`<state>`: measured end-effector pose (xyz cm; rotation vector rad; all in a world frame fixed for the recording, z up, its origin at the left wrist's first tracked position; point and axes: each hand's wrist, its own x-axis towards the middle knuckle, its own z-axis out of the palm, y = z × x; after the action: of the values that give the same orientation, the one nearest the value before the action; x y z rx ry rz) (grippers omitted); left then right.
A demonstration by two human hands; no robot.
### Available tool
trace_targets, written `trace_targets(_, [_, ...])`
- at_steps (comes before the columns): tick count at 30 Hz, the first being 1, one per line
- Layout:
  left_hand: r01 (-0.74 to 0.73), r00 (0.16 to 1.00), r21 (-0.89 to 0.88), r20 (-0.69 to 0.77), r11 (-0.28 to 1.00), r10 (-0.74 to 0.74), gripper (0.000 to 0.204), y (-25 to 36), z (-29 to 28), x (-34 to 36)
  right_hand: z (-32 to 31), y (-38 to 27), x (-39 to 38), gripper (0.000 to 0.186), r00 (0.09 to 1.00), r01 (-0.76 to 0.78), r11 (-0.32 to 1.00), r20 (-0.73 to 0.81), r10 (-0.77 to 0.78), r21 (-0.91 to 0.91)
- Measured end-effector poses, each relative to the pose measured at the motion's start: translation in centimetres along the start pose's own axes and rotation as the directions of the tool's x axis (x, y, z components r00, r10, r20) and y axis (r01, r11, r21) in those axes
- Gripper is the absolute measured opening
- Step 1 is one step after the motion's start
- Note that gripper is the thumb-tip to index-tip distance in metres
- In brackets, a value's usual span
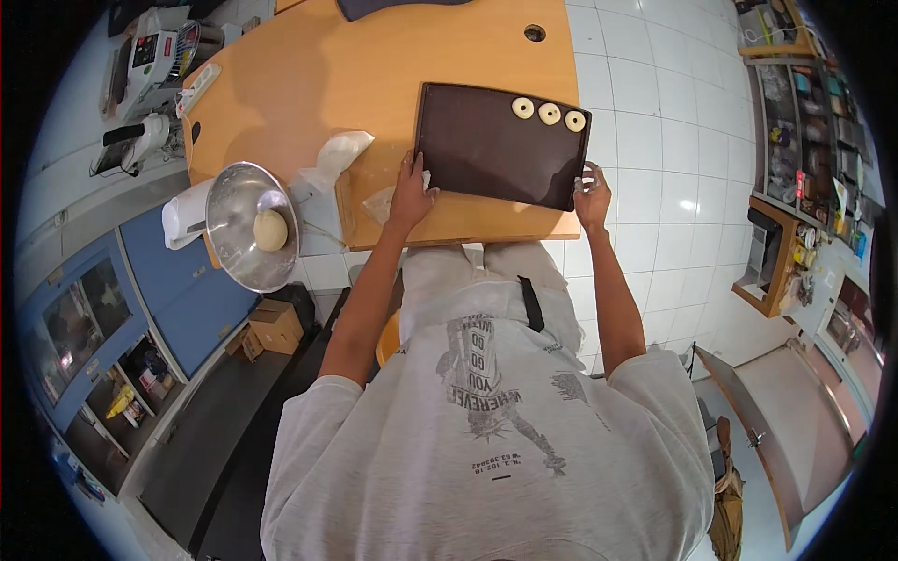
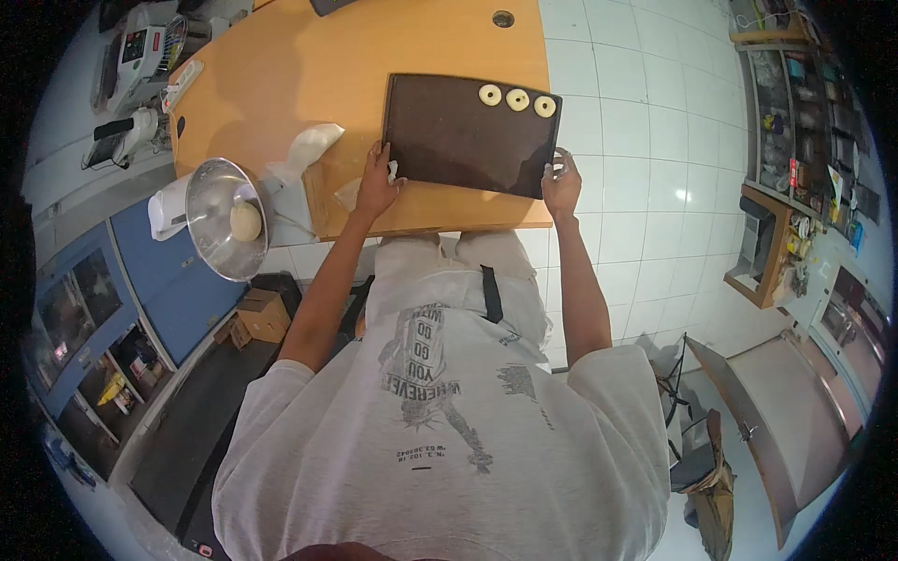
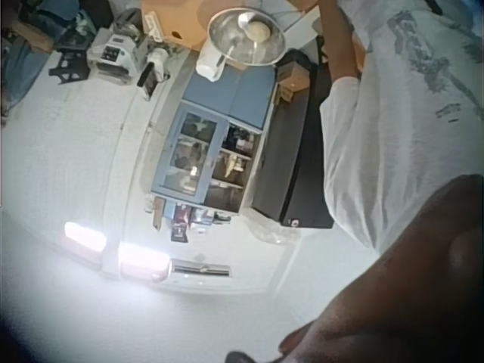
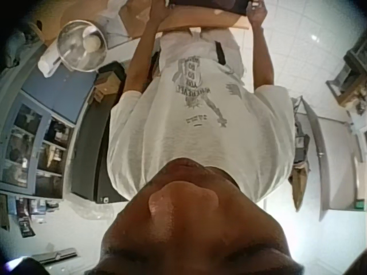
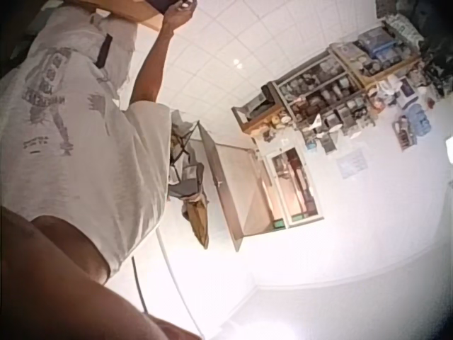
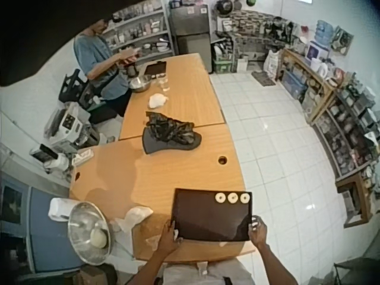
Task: The person shapes dough balls into donuts by hand and places one onto a baking tray. The person rubs their hands together over a metal bowl to remove flour and shapes another dough ball into a donut.
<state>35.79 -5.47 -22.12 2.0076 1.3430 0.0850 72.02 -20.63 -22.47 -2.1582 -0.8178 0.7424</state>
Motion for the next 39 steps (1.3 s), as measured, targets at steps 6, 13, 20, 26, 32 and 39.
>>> trace_targets(6, [0.020, 0.999, -0.056, -0.044, 0.998, -0.022, 0.075, -2.6, 0.7, -2.6, 0.8, -0.3, -0.1, 0.039, 0.996, 0.089, 0.996, 0.008, -0.089, 0.016])
trace_targets(13, [0.027, 0.998, -0.066, -0.047, 0.997, -0.030, 0.065, -4.4, 0.2, -5.1, 1.7, -1.0, -0.2, 0.039, 0.995, 0.064, 0.998, 0.080, -0.065, 0.018])
trace_targets(20, [-0.029, 0.975, -0.129, -0.221, 0.991, -0.001, 0.061, -6.5, -1.9, -5.7, 1.9, -0.5, 0.3, 0.039, 0.988, 0.131, 0.988, 0.094, -0.123, -0.085])
trace_targets(26, [-0.027, 0.959, -0.145, -0.284, 0.989, -0.015, 0.055, -6.5, -4.6, -1.9, 1.6, -1.6, -0.1, 0.041, 0.984, 0.137, 0.988, 0.126, -0.128, -0.070])
trace_targets(32, [-0.016, 0.939, 0.149, -0.338, 0.989, 0.066, 0.052, -5.9, -5.4, 1.0, 2.3, -0.3, 0.0, 0.041, 0.988, 0.133, 0.982, 0.101, -0.120, -0.133])
trace_targets(39, [0.114, 0.920, 0.111, -0.387, 0.987, -0.063, 0.045, -1.2, -2.9, 0.0, 3.0, 1.7, -0.4, 0.041, 0.993, 0.079, 0.991, 0.093, -0.069, -0.111])
